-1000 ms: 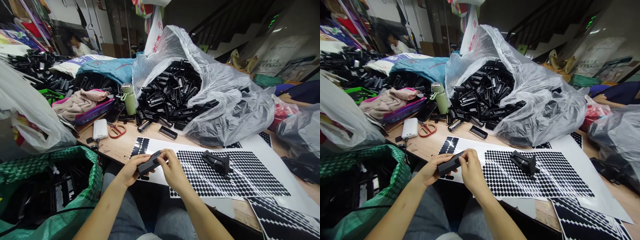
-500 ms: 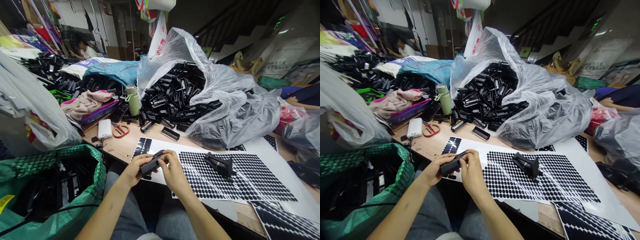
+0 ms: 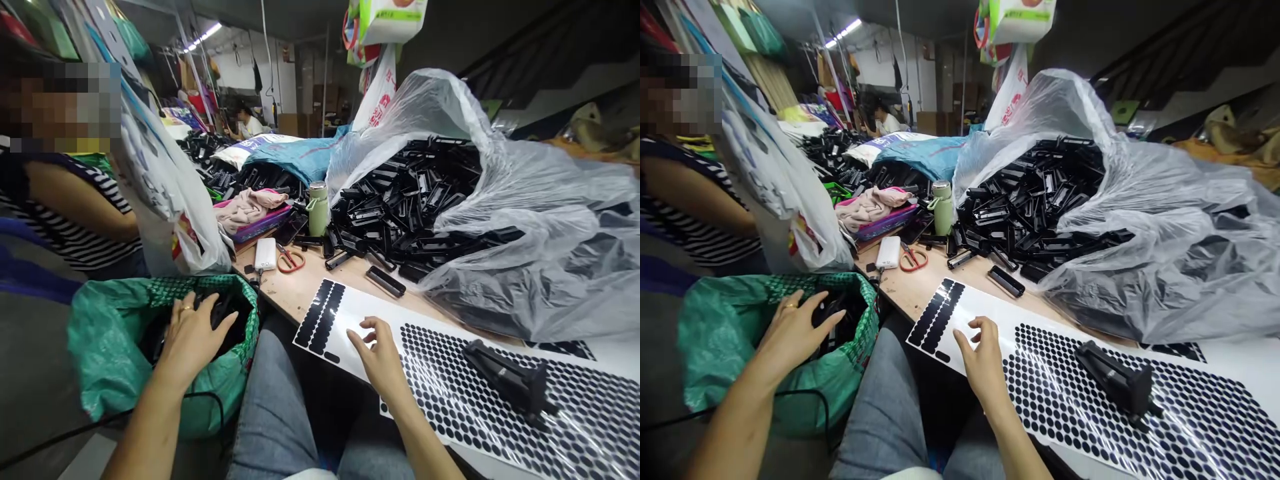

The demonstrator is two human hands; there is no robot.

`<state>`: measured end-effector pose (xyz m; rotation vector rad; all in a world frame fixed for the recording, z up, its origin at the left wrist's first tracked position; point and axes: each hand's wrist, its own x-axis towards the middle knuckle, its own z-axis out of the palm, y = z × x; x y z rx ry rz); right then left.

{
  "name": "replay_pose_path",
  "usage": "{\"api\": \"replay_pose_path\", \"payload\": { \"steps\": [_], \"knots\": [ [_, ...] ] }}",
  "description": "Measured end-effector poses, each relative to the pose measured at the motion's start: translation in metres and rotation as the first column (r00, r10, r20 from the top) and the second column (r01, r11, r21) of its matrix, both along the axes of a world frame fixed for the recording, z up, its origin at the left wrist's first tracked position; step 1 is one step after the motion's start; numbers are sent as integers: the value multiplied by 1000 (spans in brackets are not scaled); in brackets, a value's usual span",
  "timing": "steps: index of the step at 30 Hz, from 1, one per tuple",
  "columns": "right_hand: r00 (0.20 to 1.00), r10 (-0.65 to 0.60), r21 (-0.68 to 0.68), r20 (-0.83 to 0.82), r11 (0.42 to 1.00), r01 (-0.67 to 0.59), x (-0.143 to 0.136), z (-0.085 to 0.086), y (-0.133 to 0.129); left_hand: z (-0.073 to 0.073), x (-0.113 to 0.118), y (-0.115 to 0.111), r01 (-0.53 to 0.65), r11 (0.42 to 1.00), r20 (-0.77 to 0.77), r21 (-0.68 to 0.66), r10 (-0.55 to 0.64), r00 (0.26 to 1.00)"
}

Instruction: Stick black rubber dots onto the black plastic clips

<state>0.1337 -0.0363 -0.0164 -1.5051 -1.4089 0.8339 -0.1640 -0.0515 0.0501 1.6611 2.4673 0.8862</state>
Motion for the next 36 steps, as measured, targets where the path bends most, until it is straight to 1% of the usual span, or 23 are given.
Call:
{"api": "replay_pose_path", "payload": {
  "steps": [1,2,3,5,6,7,9,10,11,13,14,16,19,21,22,23,25,26,27,29,32,34,36],
  "knots": [
    [1000,12,-16,-1,1000,-12,2,-2,-2,-3,4,8,7,1000,-76,10,-7,997],
    [1000,20,-31,-1,999,-20,4,-3,-4,-8,15,20,56,998,-113,32,-52,992],
    [1000,24,-44,-1,999,-24,7,-4,-6,-13,33,37,148,988,-116,50,-141,983],
    [1000,16,-56,0,998,-15,14,-6,-11,-23,82,81,376,924,-23,69,-375,927],
    [1000,6,-59,2,998,-6,19,-7,-14,-28,109,105,457,887,56,68,-461,886],
    [1000,-5,-64,7,998,6,24,-7,-16,-34,135,128,514,857,145,36,-514,846],
    [999,-28,-82,27,996,30,32,-7,-21,-43,175,170,531,847,208,29,-524,826],
    [999,-30,-92,41,995,34,34,-7,-23,-48,188,187,524,851,241,21,-513,824],
    [998,-22,-100,53,995,27,34,-7,-24,-53,195,199,511,860,268,14,-495,826],
    [997,23,-101,75,995,-15,27,-10,-23,-61,195,213,480,877,327,4,-455,828],
    [995,49,-93,87,995,-41,19,-13,-21,-64,189,214,463,886,356,6,-435,827],
    [990,69,-54,123,997,-63,2,-18,-13,-67,173,206,429,903,415,23,-399,818],
    [977,11,11,211,1000,-14,-13,-25,9,-69,149,172,398,917,523,41,-359,773],
    [961,-14,-4,275,1000,16,-4,-26,29,-69,138,144,408,912,638,40,-338,692],
    [948,-23,-33,317,999,36,8,-26,38,-68,135,131,422,906,722,37,-316,616],
    [931,-36,-67,363,996,65,22,-25,47,-67,133,120,433,901,833,28,-260,488],
    [881,-90,-122,465,979,164,56,-23,61,-66,135,103,487,873,957,-21,-123,262],
    [859,-113,-142,500,968,209,73,-22,65,-66,138,98,519,854,982,-49,-53,179],
    [845,-120,-161,520,958,236,86,-23,68,-66,143,94,552,830,991,-74,-1,135],
    [847,-95,-199,523,953,230,105,-25,70,-67,156,89,610,784,993,-112,64,101],
    [861,-28,-238,508,956,171,112,-30,70,-69,172,86,686,714,990,-139,94,103],
    [865,-1,-254,501,956,148,110,-33,70,-70,176,86,706,693,989,-147,109,98],
    [871,22,-271,490,954,129,110,-35,70,-68,174,88,701,695,987,-158,136,88]
  ]
}}
